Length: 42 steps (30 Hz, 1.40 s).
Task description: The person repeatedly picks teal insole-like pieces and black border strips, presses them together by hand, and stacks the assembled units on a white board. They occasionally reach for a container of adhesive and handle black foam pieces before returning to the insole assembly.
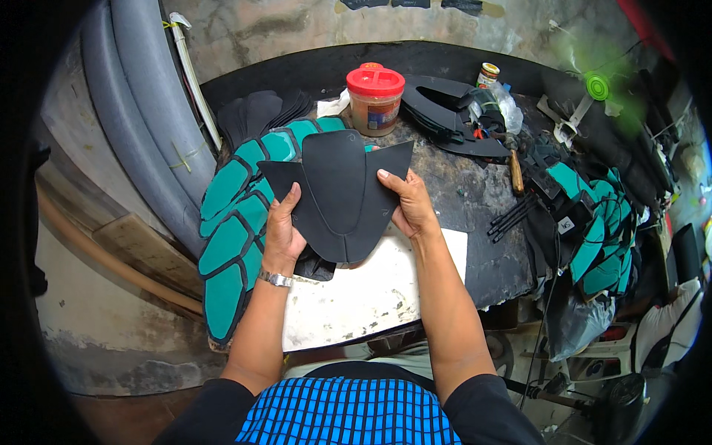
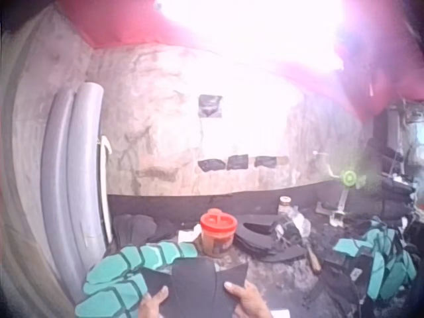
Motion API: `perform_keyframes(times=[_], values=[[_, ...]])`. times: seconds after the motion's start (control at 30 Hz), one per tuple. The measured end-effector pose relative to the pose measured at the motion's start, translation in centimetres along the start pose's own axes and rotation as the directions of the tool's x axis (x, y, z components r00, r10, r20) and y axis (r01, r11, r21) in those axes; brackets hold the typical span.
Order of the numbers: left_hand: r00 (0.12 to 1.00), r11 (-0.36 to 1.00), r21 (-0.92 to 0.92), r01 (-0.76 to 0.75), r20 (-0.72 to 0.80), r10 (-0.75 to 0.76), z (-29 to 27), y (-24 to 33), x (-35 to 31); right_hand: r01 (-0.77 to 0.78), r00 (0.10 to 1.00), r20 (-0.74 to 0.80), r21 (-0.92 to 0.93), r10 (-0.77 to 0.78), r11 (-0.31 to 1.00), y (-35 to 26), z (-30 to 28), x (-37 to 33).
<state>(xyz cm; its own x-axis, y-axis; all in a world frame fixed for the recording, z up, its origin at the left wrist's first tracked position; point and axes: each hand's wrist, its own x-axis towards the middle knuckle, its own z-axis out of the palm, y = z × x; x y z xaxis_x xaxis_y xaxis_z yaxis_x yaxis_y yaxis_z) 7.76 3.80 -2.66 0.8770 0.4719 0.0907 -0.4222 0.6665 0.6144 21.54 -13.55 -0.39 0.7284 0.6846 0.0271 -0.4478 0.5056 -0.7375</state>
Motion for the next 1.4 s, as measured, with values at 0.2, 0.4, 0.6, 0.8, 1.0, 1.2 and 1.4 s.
perform_keyframes(times=[0.2,0.4,0.6,0.8,1.0,1.2,1.4], values=[[1.000,1.000,0.016,-0.007,0.003,0.007,0.0,0.0,-0.1,0.016,1.000,-0.014,-0.012,-0.016,1.000,0.1,-0.7,0.1],[1.000,1.000,0.003,0.009,0.005,-0.009,-0.1,0.1,0.0,-0.038,0.999,-0.006,-0.003,0.038,0.999,0.0,-1.2,0.2],[1.000,1.000,0.003,-0.012,0.017,0.012,0.0,-0.1,-0.1,0.005,0.999,0.042,0.070,-0.008,0.998,0.0,-1.0,0.1],[0.999,1.000,0.025,-0.003,0.045,0.002,-0.2,0.0,0.0,-0.030,0.999,0.037,0.156,0.025,0.987,-0.4,-0.9,0.0],[0.999,1.000,0.029,0.006,0.036,-0.007,0.2,0.1,-0.3,-0.091,0.994,0.057,0.030,0.090,0.995,-0.3,-1.3,-0.4],[0.979,0.981,0.108,0.163,0.105,-0.174,0.9,0.0,-0.4,0.035,0.999,-0.030,0.053,-0.033,0.998,-0.4,-1.7,-0.1],[0.970,0.953,0.263,0.153,0.145,-0.195,1.3,-0.2,-0.5,0.018,1.000,0.002,0.141,-0.018,0.990,-0.8,-1.2,-0.4]])
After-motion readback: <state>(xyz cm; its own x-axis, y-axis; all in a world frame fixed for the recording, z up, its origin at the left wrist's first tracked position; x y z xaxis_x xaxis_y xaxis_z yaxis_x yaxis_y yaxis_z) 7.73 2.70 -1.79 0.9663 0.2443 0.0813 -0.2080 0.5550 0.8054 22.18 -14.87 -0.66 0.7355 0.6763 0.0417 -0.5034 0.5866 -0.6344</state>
